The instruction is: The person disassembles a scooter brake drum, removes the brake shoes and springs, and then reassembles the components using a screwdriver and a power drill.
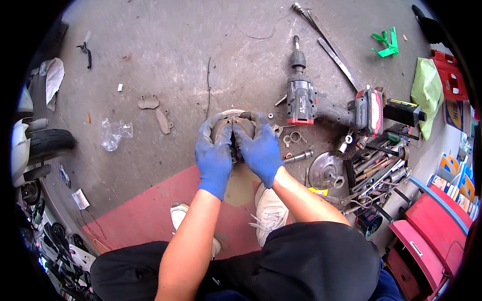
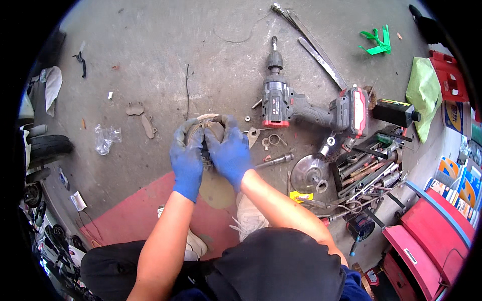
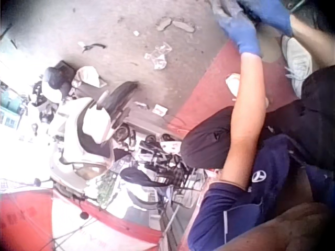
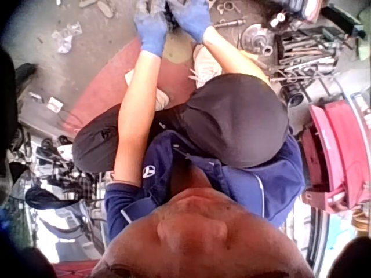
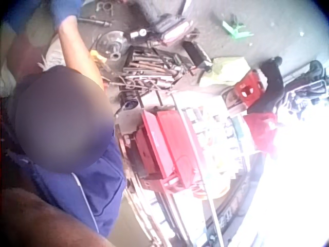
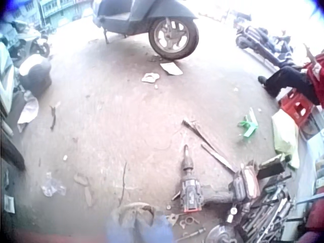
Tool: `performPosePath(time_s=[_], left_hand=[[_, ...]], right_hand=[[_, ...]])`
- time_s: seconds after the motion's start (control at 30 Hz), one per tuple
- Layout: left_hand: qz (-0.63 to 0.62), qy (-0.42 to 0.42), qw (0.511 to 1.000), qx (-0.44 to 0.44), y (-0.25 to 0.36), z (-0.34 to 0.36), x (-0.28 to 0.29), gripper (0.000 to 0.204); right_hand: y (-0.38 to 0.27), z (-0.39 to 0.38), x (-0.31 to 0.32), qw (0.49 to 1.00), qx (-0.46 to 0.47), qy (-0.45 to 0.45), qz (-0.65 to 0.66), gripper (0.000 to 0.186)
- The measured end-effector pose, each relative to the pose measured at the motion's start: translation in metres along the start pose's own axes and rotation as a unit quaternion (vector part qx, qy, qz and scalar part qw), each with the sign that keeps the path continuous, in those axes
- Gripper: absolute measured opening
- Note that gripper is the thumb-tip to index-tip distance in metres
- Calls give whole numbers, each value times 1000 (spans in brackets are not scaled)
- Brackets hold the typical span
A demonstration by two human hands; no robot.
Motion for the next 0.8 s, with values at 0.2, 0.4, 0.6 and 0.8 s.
performPosePath(time_s=[0.2,0.4,0.6,0.8], left_hand=[[100,7,992,-73,-1,3,1,28],[196,13,970,-145,3,7,4,27],[-71,-28,996,51,-12,13,9,24],[-81,-10,996,17,-19,8,6,24]], right_hand=[[1,5,10,991,99,67,-64,53],[12,16,11,1000,12,-7,-16,65],[9,23,0,993,-26,-106,53,71],[7,22,4,978,-37,-147,141,63]])
Point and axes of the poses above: each hand's wrist, its own z-axis towards the middle knuckle, its own x-axis out of the back of the hand, y = z × x, the point moved 5 cm from there along z, towards the middle knuckle, and after that the axes turned 5 degrees about -x, right-handed, at the moved point
